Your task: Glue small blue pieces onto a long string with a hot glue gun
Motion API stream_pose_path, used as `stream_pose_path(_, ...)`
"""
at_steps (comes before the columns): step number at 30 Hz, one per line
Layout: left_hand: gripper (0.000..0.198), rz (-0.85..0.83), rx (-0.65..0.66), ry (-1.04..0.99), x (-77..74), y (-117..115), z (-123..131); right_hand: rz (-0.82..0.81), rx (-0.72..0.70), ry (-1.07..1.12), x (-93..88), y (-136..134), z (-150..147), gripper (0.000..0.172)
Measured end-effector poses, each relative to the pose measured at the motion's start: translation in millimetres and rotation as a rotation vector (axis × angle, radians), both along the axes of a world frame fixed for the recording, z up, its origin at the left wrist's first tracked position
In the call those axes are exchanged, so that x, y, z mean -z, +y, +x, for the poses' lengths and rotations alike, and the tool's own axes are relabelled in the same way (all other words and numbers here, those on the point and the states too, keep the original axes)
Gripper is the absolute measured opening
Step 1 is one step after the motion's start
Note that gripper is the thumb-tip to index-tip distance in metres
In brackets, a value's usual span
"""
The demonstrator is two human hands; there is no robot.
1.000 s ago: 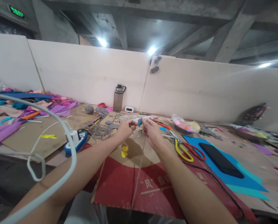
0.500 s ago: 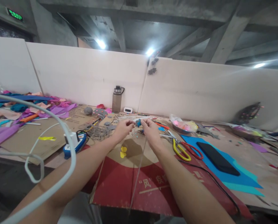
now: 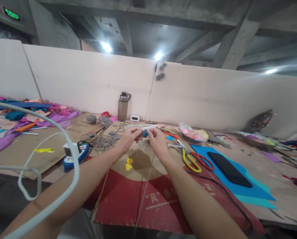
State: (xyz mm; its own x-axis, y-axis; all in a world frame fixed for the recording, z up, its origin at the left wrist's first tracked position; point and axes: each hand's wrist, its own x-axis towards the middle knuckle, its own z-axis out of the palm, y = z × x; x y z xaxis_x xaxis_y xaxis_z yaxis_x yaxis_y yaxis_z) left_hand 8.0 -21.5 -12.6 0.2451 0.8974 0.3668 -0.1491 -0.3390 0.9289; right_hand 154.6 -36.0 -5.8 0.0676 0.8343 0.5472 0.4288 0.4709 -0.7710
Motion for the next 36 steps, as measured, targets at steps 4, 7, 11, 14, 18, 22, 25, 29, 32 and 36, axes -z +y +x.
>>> stream_pose_path(4, 0.028, 0.022, -0.066, 0.098, -0.6, -1.0, 2.1, 0.058, 0.047, -0.080, -0.6, -3.0, -0.8, 0.019)
stream_pose_path(7, 0.026, 0.019, -0.081, 0.134, -0.1, -1.6, 3.6, 0.111, 0.075, -0.131, -0.1, -4.8, -2.4, 0.016)
stream_pose_path(11, 0.024, -0.012, -0.098, 0.143, 0.0, -3.2, 4.9, 0.129, 0.101, -0.191, 1.4, -5.8, -4.4, 0.014)
stream_pose_path(14, 0.024, -0.031, -0.116, 0.113, -0.3, -4.9, 6.0, 0.128, 0.096, -0.202, 2.2, -5.1, -4.6, 0.015)
stream_pose_path(18, 0.026, -0.062, -0.104, 0.102, -0.9, -6.8, 7.2, 0.118, 0.093, -0.167, 3.2, -2.5, -3.2, 0.016)
stream_pose_path(22, 0.024, -0.084, -0.031, 0.036, -3.2, -8.2, 7.6, 0.072, 0.080, -0.107, 2.3, -1.6, -1.5, 0.020)
stream_pose_path(25, 0.022, -0.090, -0.014, 0.009, -4.3, -7.6, 7.4, 0.050, 0.079, -0.066, 1.2, -2.5, -1.8, 0.021)
stream_pose_path(29, 0.022, -0.089, -0.032, 0.020, -2.8, -4.7, 6.1, 0.053, 0.072, -0.052, 2.1, -3.3, -3.6, 0.020)
stream_pose_path(32, 0.024, -0.090, -0.030, 0.016, -1.5, -3.7, 5.3, 0.065, 0.067, -0.057, 3.9, -2.8, -4.0, 0.019)
stream_pose_path(36, 0.025, -0.091, -0.043, 0.022, -2.3, -5.7, 5.6, 0.097, 0.097, -0.089, 5.5, -2.7, -4.2, 0.017)
